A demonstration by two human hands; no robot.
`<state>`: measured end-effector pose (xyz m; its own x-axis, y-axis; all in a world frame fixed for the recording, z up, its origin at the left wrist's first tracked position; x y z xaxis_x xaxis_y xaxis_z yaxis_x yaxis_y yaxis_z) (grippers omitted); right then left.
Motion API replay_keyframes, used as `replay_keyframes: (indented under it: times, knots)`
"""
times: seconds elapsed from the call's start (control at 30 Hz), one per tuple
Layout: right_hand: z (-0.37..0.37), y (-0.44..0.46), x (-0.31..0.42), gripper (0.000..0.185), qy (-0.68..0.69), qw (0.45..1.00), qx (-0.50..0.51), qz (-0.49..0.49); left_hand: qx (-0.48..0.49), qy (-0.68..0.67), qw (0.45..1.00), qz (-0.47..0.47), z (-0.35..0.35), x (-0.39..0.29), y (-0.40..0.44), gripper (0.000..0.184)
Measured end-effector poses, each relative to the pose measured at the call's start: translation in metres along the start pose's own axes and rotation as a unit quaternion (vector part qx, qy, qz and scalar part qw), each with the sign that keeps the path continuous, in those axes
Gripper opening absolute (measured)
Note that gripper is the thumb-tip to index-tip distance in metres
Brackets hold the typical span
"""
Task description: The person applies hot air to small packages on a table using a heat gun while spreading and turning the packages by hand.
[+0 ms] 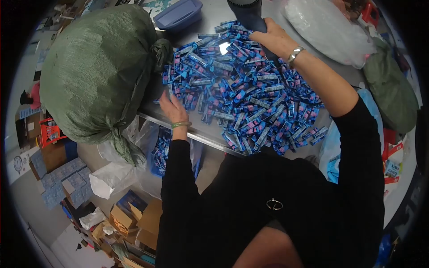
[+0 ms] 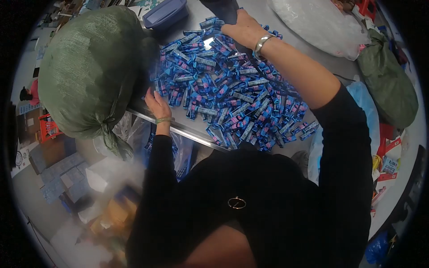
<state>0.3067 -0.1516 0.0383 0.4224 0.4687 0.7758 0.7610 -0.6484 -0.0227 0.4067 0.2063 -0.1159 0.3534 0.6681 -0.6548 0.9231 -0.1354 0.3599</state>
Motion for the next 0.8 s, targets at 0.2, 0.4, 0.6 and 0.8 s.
replay_keyframes:
  times: [0.2, 0.4, 0.6, 0.8]
  knots:
    - [-0.027, -0.041, 0.029, 0.050, 0.102, 0.936, 0.318, 0.108, 0.002, -0.017, 0.990, 0.138, 0.041, -0.024, 0.054, 0.042]
    - [-0.058, 0.025, -0.026, 0.046, 0.107, 0.985, 0.000, 0.136, 0.117, 0.070, 0.963, 0.232, 0.110, -0.056, 0.098, 0.050]
    - [-0.042, 0.038, -0.008, 0.041, 0.171, 0.970, 0.126, 0.122, 0.287, 0.241, 0.917, 0.136, 0.158, -0.062, 0.115, 0.057]
    - [0.009, 0.080, 0.002, 0.042, 0.174, 0.979, 0.072, 0.077, 0.269, 0.129, 0.898, 0.323, 0.165, -0.085, 0.071, 0.050]
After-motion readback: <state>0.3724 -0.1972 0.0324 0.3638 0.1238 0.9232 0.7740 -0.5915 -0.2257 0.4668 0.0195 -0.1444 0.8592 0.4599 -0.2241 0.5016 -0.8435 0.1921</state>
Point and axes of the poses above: each hand's wrist, its own y-axis towards the middle knuckle, its own z-axis out of the palm, x = y × z, the point moved 3 cm from there along y, towards the middle knuckle, and after that the axes turned 5 degrees about -x, right-handed, at the moved point
